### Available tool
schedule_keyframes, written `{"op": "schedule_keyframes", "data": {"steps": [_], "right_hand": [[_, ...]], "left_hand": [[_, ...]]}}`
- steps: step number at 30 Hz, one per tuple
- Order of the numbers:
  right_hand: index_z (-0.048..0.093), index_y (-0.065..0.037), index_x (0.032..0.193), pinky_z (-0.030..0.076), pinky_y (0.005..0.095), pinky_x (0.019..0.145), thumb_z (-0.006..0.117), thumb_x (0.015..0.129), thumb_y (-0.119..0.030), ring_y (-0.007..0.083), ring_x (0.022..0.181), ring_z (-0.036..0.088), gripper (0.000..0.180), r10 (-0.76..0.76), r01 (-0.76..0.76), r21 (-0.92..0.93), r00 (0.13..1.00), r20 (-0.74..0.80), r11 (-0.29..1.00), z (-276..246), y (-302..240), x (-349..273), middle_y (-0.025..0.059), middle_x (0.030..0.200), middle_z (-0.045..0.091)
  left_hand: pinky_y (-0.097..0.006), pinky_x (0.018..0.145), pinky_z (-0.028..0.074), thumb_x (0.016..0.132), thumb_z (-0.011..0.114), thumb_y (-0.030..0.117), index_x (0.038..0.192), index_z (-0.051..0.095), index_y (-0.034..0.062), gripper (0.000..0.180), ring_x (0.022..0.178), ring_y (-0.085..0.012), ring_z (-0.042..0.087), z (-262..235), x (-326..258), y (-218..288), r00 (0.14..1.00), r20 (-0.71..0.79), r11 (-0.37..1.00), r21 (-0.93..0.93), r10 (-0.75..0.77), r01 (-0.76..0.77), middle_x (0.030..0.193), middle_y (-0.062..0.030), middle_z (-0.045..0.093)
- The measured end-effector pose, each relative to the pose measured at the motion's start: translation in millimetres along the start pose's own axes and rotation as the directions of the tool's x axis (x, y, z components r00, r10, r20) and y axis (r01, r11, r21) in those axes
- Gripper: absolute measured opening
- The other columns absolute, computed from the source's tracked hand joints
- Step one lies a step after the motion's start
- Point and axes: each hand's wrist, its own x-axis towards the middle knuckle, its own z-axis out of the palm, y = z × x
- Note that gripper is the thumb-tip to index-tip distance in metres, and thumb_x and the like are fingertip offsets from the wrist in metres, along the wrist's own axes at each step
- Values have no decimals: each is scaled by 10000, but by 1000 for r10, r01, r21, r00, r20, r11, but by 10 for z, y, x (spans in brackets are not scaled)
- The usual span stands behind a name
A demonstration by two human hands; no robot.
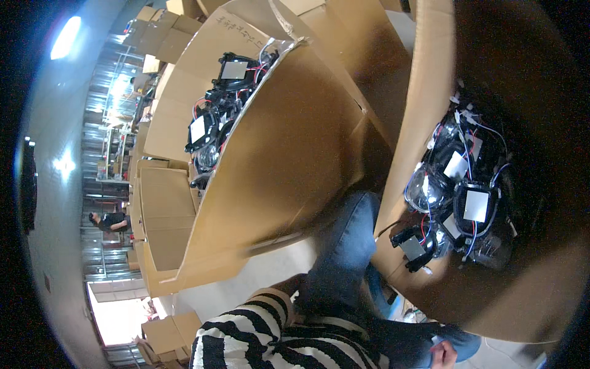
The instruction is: The person sorts black plastic components with wiring connectors by hand, taking them from a large cardboard box and placing them on their lap or into another cardboard box.
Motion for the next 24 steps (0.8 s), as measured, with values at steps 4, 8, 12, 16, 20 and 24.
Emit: {"op": "schedule_keyframes", "data": {"steps": [4,8,12,16,20,24], "right_hand": [[516,-35,1046,342,303,882,551,805,-213,191,947,497,302,68,-65,-59,997,44,996,-54,-276,51,120,1011,553],[473,-17,602,324,220,522,407,814,-105,87,566,417,238,-206,253,199,951,-231,947,418,-1,-40,12,560,442],[465,-2,635,332,226,525,424,845,-178,86,561,407,277,-409,413,47,910,-73,910,515,-346,-289,28,555,466],[471,-16,673,326,234,513,401,856,-164,89,543,400,245,-291,364,140,880,-374,921,621,297,-547,15,566,451],[486,-23,732,314,192,482,391,874,-220,59,546,385,261,-412,496,160,831,-374,854,708,197,-789,-5,574,429],[513,9,797,356,200,530,417,850,-128,74,592,438,175,-325,452,283,857,-400,846,780,334,-1011,15,637,488]], "left_hand": [[-370,729,418,841,364,284,1002,534,20,353,823,-286,548,186,213,-323,997,54,997,-48,61,-58,911,-170,569],[-370,729,418,837,372,283,1004,535,21,351,826,-285,548,535,160,-1080,984,153,992,-100,96,-82,912,-171,569],[-370,728,419,833,380,281,1007,537,23,349,828,-284,548,491,442,-1783,967,156,975,-122,202,-185,912,-172,570],[-355,699,428,817,415,258,981,548,27,313,798,-247,558,941,310,-804,922,304,775,511,241,-371,867,-183,578],[-316,669,434,799,468,172,904,549,24,198,713,-216,560,624,177,-527,928,12,928,29,372,-372,783,-176,576],[-310,663,428,842,430,171,884,545,12,201,719,-195,525,656,-519,323,774,-153,789,110,614,-605,821,-103,577]]}}
